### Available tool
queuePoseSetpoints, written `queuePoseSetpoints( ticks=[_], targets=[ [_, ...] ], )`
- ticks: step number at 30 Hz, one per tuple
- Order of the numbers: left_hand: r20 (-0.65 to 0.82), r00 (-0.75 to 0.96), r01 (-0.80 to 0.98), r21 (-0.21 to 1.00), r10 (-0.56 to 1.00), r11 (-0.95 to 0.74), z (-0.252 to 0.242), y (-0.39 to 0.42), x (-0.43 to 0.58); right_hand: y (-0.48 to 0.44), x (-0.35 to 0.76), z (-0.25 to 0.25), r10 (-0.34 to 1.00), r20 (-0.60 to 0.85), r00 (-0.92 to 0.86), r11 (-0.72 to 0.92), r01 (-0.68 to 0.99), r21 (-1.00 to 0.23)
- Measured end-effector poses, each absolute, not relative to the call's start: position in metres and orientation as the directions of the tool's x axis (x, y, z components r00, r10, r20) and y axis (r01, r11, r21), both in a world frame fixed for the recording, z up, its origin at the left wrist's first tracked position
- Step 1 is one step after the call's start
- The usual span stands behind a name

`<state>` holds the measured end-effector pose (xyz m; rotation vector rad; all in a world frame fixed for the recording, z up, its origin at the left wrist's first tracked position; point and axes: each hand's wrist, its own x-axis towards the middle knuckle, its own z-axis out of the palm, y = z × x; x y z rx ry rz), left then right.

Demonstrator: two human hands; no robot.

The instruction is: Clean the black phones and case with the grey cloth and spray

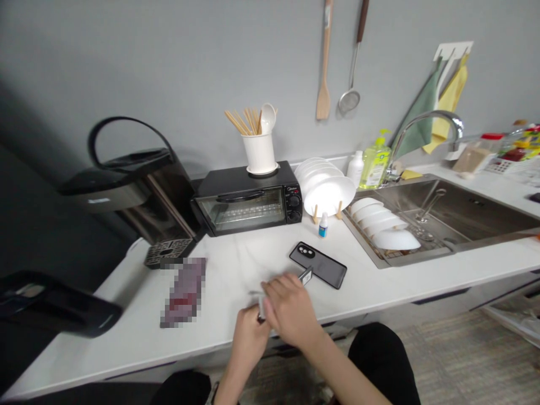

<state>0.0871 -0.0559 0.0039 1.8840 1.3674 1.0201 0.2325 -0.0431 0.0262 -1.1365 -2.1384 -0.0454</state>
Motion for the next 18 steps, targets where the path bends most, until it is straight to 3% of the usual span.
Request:
queuePoseSetpoints(
  ticks=[4, 10, 15, 18],
  targets=[
    [0.216, 0.199, 0.473, 0.833, 0.956, -0.287, 0.010, -0.059, 0.085, -0.033, 0.253, 0.028, 0.764, 0.633, -0.126, 0.420, 0.842, -0.339],
    [0.282, 0.080, 0.534, 0.798, 0.956, -0.280, -0.002, -0.060, 0.082, -0.053, 0.211, 0.025, 0.663, 0.609, -0.436, 0.697, 0.657, -0.289],
    [0.256, 0.147, 0.497, 0.816, 0.955, -0.295, 0.009, -0.059, 0.086, -0.019, 0.261, 0.031, 0.794, 0.595, -0.121, 0.386, 0.857, -0.341],
    [0.303, 0.129, 0.517, 0.792, 0.944, -0.325, 0.008, -0.059, 0.086, -0.030, 0.247, 0.031, 0.767, 0.622, -0.158, 0.442, 0.833, -0.333]
  ],
)
